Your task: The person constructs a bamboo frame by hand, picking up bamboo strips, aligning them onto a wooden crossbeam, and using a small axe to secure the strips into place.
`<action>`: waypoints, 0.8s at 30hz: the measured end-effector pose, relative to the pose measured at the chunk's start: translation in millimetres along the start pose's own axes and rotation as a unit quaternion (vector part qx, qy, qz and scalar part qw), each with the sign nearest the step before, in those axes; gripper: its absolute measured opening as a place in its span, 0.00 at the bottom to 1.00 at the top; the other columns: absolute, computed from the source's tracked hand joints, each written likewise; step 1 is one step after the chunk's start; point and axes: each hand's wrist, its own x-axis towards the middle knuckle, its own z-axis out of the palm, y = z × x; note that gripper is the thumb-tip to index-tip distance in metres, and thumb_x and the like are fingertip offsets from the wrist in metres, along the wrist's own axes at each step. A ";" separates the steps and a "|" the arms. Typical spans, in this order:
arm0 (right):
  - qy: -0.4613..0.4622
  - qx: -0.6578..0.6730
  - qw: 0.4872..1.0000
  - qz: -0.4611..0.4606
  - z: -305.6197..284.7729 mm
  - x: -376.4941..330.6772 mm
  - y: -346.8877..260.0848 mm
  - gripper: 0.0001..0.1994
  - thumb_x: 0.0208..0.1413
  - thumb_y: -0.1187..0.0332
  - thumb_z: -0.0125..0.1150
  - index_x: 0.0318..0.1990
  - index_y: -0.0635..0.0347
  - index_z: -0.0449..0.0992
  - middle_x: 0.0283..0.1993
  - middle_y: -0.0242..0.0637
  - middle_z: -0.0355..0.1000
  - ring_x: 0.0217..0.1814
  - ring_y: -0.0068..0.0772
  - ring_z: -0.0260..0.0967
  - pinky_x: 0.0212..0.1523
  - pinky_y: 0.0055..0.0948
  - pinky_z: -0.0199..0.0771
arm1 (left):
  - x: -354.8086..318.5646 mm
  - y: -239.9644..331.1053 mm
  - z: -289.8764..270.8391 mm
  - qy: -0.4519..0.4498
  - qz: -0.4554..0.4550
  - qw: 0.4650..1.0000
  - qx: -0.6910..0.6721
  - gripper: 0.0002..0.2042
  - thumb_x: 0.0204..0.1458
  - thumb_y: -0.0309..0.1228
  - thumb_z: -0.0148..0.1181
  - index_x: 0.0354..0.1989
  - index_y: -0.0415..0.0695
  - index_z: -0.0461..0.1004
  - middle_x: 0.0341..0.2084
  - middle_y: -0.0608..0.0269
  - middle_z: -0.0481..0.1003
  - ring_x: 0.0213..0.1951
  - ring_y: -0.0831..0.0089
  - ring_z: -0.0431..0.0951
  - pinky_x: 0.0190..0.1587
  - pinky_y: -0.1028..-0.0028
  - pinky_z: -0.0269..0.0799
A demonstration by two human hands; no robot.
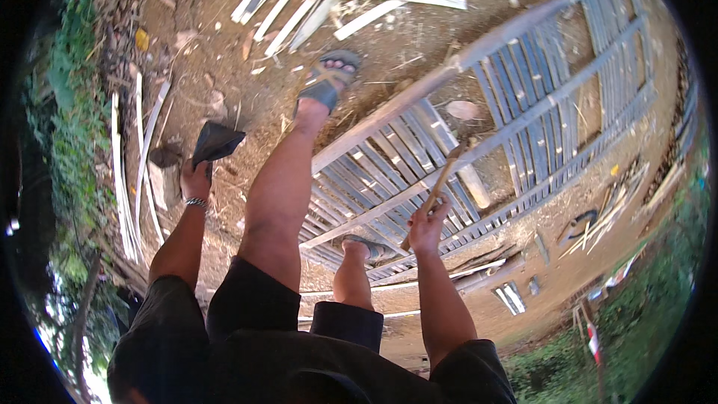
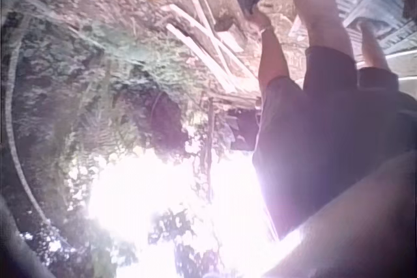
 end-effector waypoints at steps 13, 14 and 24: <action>0.067 0.023 0.997 0.020 -48.3 -34.6 36.1 0.24 0.59 0.79 0.46 0.61 0.52 0.51 0.34 0.38 0.62 0.20 0.24 0.64 0.19 0.26 0.68 | 32.5 293.8 -29.0 -0.236 0.257 0.931 -0.106 0.14 0.54 0.24 0.56 0.49 0.36 0.75 0.33 0.63 0.76 0.29 0.77 0.75 0.33 0.77 0.71; 0.069 0.019 0.997 0.022 -50.3 -34.4 37.7 0.24 0.59 0.79 0.46 0.61 0.52 0.51 0.34 0.38 0.62 0.20 0.24 0.64 0.18 0.26 0.68 | 36.4 324.0 -17.0 -0.217 0.345 0.911 -0.069 0.14 0.54 0.25 0.57 0.49 0.36 0.76 0.35 0.59 0.78 0.32 0.73 0.77 0.36 0.75 0.73; 0.076 0.115 0.990 0.015 -13.1 -42.9 58.9 0.22 0.61 0.77 0.45 0.62 0.53 0.51 0.33 0.38 0.63 0.21 0.23 0.63 0.21 0.25 0.68 | 61.1 589.3 98.9 -0.246 0.596 0.759 0.091 0.16 0.46 0.35 0.57 0.42 0.44 0.81 0.31 0.52 0.82 0.32 0.61 0.82 0.40 0.65 0.79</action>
